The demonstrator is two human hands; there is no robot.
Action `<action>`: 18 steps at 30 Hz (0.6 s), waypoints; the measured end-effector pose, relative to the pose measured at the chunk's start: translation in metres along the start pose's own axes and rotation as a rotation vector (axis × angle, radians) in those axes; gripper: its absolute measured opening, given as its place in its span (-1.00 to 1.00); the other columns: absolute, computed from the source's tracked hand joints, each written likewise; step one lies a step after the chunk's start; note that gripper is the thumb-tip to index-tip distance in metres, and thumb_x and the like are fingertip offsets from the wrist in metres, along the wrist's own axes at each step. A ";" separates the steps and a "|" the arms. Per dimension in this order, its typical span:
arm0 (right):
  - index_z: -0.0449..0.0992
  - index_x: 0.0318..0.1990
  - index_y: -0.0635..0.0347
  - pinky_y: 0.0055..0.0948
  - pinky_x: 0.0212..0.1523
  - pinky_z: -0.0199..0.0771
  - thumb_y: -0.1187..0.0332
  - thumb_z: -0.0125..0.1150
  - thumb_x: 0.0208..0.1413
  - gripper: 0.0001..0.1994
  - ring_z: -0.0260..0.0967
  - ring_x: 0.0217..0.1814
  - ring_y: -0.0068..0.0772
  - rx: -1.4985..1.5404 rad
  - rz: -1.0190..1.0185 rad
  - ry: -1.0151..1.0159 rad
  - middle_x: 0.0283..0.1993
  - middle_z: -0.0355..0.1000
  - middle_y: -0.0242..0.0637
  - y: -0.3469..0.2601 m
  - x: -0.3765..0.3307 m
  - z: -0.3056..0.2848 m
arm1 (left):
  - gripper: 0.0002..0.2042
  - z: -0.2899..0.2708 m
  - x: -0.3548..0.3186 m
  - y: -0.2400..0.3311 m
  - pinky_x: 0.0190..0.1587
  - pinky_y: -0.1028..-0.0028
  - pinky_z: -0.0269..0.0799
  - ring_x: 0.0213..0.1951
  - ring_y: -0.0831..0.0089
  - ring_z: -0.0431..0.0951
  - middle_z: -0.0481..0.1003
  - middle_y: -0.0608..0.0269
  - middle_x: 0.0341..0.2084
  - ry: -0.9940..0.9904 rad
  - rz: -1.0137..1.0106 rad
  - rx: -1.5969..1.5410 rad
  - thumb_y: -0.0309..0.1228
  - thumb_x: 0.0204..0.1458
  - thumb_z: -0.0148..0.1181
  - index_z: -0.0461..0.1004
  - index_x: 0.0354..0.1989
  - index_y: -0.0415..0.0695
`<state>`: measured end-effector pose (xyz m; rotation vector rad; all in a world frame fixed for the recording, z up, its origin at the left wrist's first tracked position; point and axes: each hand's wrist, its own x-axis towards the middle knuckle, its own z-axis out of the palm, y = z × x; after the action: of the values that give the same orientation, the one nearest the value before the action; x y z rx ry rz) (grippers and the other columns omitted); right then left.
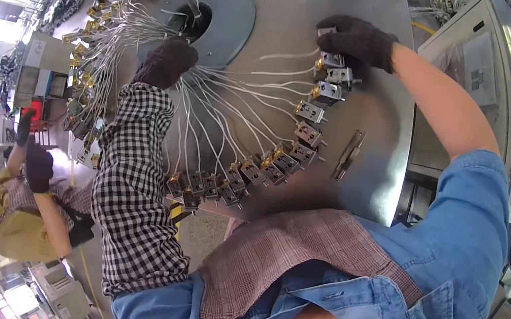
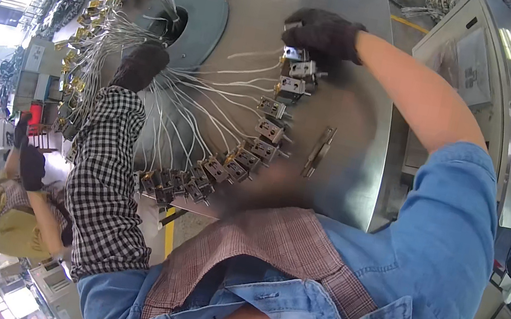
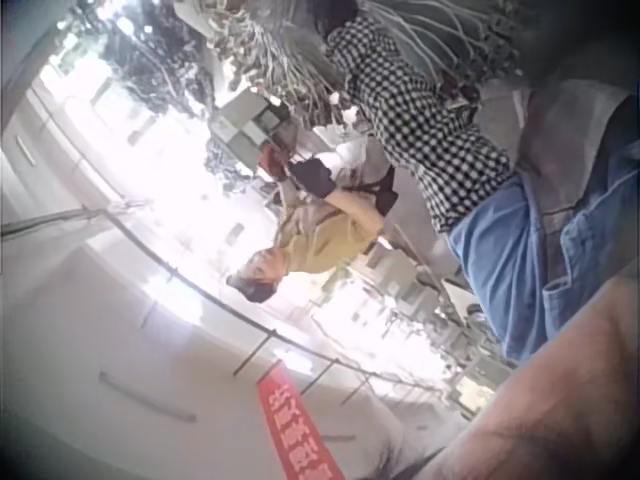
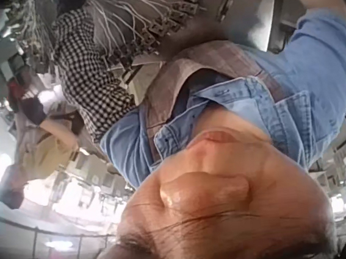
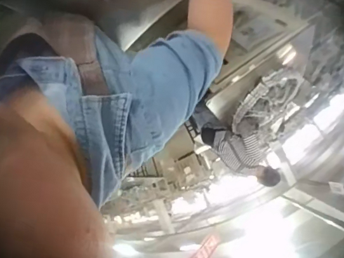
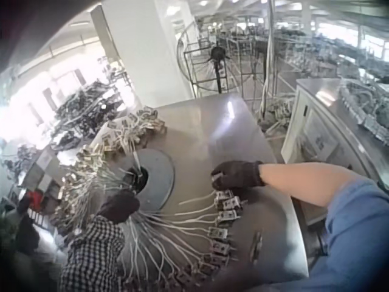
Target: Assembling small electronic modules onto a circular frame and adjusting them using a manual tool.
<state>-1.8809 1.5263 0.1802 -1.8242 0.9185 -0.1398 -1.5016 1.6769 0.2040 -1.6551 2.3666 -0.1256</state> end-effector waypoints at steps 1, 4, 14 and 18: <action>0.37 0.07 0.22 -0.38 -0.08 0.42 0.17 0.25 -0.07 -0.47 0.40 -0.06 -0.28 0.004 0.001 -0.015 -0.05 0.40 -0.12 0.014 -0.001 0.002 | -0.87 0.003 -0.005 0.001 -0.14 0.30 0.42 -0.19 0.20 0.49 0.48 0.16 -0.29 0.082 0.000 0.008 -0.42 0.00 0.07 0.51 -0.29 -0.03; 0.34 0.10 0.18 -0.38 -0.10 0.42 0.26 0.23 -0.06 -0.49 0.41 -0.10 -0.29 -0.904 -0.713 0.240 -0.07 0.42 -0.20 0.062 -0.009 -0.005 | -0.84 0.003 -0.007 -0.008 -0.07 0.30 0.40 -0.13 0.23 0.47 0.48 0.17 -0.24 0.036 0.003 -0.049 -0.44 0.01 0.07 0.51 -0.24 -0.01; 0.17 0.25 0.10 -0.48 0.19 0.22 0.40 0.18 0.08 -0.44 0.23 0.20 -0.47 -0.230 -0.318 0.395 0.22 0.25 -0.33 -0.009 -0.082 -0.011 | -0.60 -0.045 -0.077 -0.033 0.21 0.42 0.18 0.10 0.32 0.33 0.39 0.16 0.00 0.375 -0.064 -0.199 -0.19 0.15 -0.07 0.34 0.08 -0.14; 0.25 0.20 0.11 -0.42 0.19 0.27 0.44 0.25 -0.01 -0.43 0.30 0.16 -0.35 -0.199 -0.282 0.315 0.11 0.36 -0.21 -0.035 -0.156 0.063 | -0.56 -0.091 -0.190 0.028 0.16 0.35 0.22 0.08 0.31 0.36 0.31 0.04 0.10 0.305 -0.490 -1.254 -0.23 0.18 -0.05 0.25 0.14 -0.28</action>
<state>-1.9414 1.6796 0.2294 -2.1519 0.9098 -0.5412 -1.4890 1.8577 0.3150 -2.8483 2.2387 1.3604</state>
